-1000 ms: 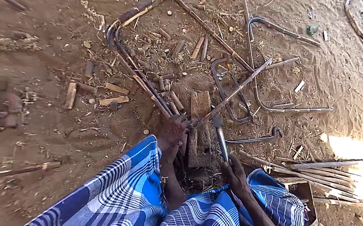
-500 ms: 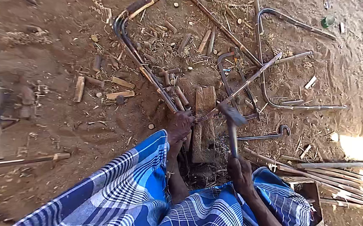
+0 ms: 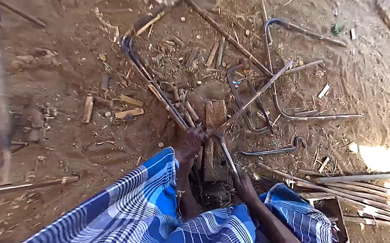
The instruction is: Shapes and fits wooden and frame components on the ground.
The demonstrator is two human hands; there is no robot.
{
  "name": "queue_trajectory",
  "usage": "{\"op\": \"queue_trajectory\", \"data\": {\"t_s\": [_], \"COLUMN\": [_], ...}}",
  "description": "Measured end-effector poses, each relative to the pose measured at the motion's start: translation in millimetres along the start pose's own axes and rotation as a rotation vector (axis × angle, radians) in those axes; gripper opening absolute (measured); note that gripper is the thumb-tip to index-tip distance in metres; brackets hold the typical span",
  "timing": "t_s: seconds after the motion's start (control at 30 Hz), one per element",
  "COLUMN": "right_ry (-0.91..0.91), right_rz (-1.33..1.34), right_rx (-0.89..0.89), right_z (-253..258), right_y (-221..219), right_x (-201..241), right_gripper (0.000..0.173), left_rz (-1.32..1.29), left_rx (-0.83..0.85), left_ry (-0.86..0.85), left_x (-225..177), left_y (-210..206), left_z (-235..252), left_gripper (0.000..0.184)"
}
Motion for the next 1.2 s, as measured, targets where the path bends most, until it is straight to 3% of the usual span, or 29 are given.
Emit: {"op": "queue_trajectory", "data": {"t_s": [0.03, 0.07, 0.17, 0.23, 0.3, 0.33, 0.37, 0.4, 0.47, 0.53, 0.57, 0.63, 0.67, 0.7, 0.8, 0.87, 0.93, 0.97, 1.0, 1.03, 1.13, 1.17, 1.2], "right_ry": [-0.115, -0.103, 0.324, 0.447, 0.094, -0.085, -0.148, -0.086, 0.268, 0.492, 0.417, -0.003, -0.12, -0.104, 0.353, 0.457, 0.069, -0.114, -0.163, -0.07, 0.503, 0.586, 0.53], "right_rz": [0.03, 0.1, 0.348, 0.292, 0.057, 0.005, 0.027, 0.11, 0.284, 0.26, 0.14, -0.08, -0.104, -0.073, 0.225, 0.216, -0.038, -0.088, -0.086, -0.015, 0.312, 0.323, 0.192], "right_rx": [0.037, 0.024, -0.099, -0.161, -0.023, 0.047, 0.068, 0.038, -0.072, -0.145, -0.129, 0.074, 0.132, 0.139, 0.025, -0.015, 0.097, 0.127, 0.123, 0.08, -0.044, -0.072, -0.05], "right_z": [5, 2, -32, -31, -7, 2, 3, -2, -29, -36, -28, -4, -2, -3, -39, -26, 1, 6, 6, -1, -42, -38, -28], "right_y": [-1, 3, 24, 19, 4, 1, 2, 8, 27, 28, 20, 4, 3, 6, 22, 21, 14, 17, 24, 33, 47, 45, 36], "right_x": [-3, 15, 81, 56, 2, -6, 4, 29, 82, 77, 52, 3, 2, 23, 90, 61, 10, 3, 20, 52, 120, 108, 78], "right_gripper": [0.062, 0.063, 0.059, 0.054, 0.056, 0.062, 0.066, 0.064, 0.055, 0.045, 0.039, 0.056, 0.063, 0.065, 0.061, 0.06, 0.066, 0.068, 0.069, 0.066, 0.057, 0.055, 0.055], "left_rz": [0.007, 0.012, -0.006, -0.001, 0.001, -0.003, 0.0, 0.0, -0.022, -0.017, -0.01, -0.006, -0.006, -0.006, -0.026, 0.0, 0.019, 0.021, 0.029, 0.028, 0.015, 0.024, 0.028], "left_rx": [0.003, 0.007, 0.05, 0.056, 0.053, 0.051, 0.063, 0.087, 0.127, 0.093, 0.083, 0.079, 0.088, 0.086, 0.089, 0.097, 0.181, 0.205, 0.196, 0.186, 0.17, 0.159, 0.149], "left_ry": [-0.001, -0.007, -0.015, -0.008, 0.006, 0.014, 0.012, 0.006, -0.006, -0.018, -0.017, -0.005, 0.0, -0.005, -0.045, -0.044, 0.0, 0.013, 0.008, 0.001, -0.046, -0.048, -0.04], "left_x": [1, 3, 3, 3, 3, 3, 5, 8, 7, 5, 4, 3, 3, 6, 3, 1, 1, 2, 5, 10, 6, 5, 3], "left_y": [2, 1, -8, -10, -5, -3, -2, -4, -13, -14, -11, -5, -3, -2, -10, -8, -7, -7, -8, -11, -23, -20, -15], "left_z": [2, 4, -2, -2, -2, 0, 2, 3, -2, -2, -1, -1, 1, 5, -2, 4, 5, 7, 11, 15, 7, 9, 7], "left_gripper": [0.014, 0.014, 0.017, 0.016, 0.015, 0.015, 0.016, 0.018, 0.02, 0.017, 0.016, 0.017, 0.018, 0.017, 0.016, 0.016, 0.019, 0.021, 0.022, 0.023, 0.024, 0.023, 0.022]}}
Point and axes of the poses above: each hand's wrist, its own z-axis towards the middle knuckle, its own y-axis out of the back of the hand, x = y × z, the point moved 10 cm from there along z, towards the middle knuckle, and after that the axes turned 12 degrees about z, right-handed, at the moved point
